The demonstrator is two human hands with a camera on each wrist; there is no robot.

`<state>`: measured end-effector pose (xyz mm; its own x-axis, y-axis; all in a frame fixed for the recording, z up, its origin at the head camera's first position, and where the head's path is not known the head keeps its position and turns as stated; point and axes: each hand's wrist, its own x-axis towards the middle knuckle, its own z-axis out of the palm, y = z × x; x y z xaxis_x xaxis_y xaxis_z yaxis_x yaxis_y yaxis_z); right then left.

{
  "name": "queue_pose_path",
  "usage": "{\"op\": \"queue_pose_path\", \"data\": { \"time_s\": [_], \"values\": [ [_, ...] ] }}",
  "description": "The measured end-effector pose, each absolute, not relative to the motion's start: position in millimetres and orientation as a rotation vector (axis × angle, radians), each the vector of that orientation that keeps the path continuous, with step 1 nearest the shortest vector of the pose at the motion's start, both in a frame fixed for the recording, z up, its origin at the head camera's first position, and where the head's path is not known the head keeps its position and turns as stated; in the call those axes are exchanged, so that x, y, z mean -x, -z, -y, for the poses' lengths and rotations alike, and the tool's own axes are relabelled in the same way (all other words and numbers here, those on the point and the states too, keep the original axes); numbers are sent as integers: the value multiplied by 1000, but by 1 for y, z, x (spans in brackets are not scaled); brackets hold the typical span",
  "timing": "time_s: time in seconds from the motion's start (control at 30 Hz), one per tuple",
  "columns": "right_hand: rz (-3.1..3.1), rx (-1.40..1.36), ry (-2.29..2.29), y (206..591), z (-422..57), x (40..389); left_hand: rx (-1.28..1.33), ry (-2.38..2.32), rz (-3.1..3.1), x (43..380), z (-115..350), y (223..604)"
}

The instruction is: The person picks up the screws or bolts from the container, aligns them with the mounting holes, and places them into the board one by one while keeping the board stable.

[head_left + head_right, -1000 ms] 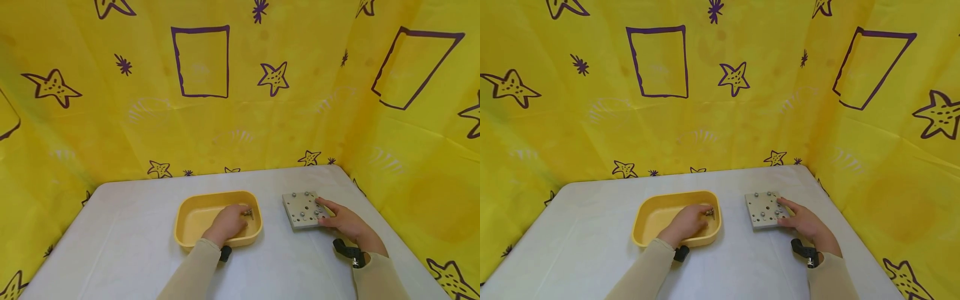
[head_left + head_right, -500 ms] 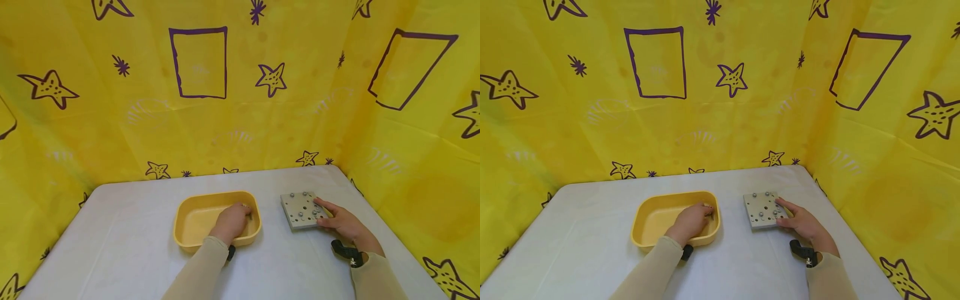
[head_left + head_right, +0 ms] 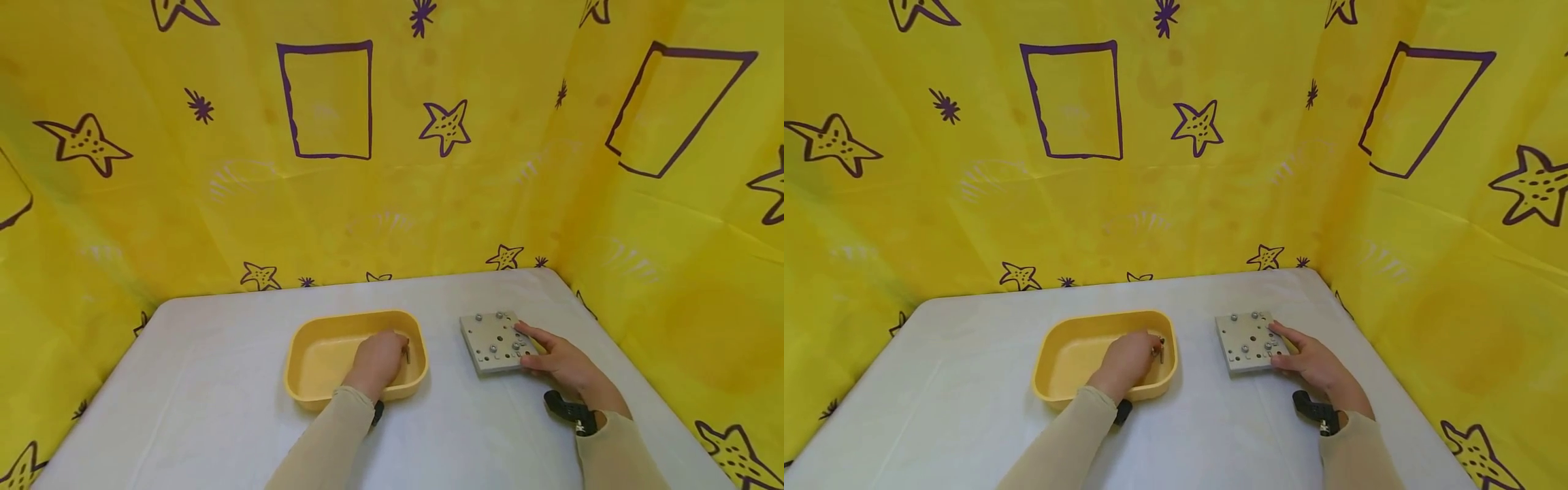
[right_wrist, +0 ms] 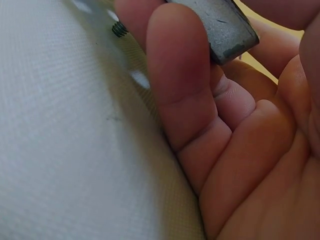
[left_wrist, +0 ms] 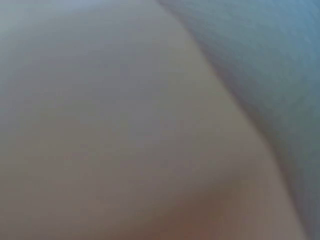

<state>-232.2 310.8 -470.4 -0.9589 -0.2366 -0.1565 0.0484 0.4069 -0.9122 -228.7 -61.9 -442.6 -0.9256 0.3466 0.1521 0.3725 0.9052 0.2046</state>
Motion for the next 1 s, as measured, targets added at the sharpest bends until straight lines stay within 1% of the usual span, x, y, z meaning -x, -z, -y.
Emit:
{"op": "queue_pose_path", "data": {
  "time_s": [0.2,0.37,0.43,0.6,0.67,0.8,1.0],
  "values": [
    [-2364,129,1625,472,-309,234,477,449,2985,227,63,441],
    [-2328,82,1655,474,-309,234,407,751,2997,227,67,433],
    [-2317,65,1668,474,-310,233,349,1019,2995,226,69,428],
    [-2313,72,1686,473,-309,231,135,1969,2755,225,72,413],
    [-2291,71,1707,472,-308,230,86,2197,2620,225,72,408],
    [-2256,62,1748,472,-308,230,64,2303,2539,228,68,403],
    [-2269,66,1722,472,-310,231,140,2299,2560,230,57,395]
  ]
}}
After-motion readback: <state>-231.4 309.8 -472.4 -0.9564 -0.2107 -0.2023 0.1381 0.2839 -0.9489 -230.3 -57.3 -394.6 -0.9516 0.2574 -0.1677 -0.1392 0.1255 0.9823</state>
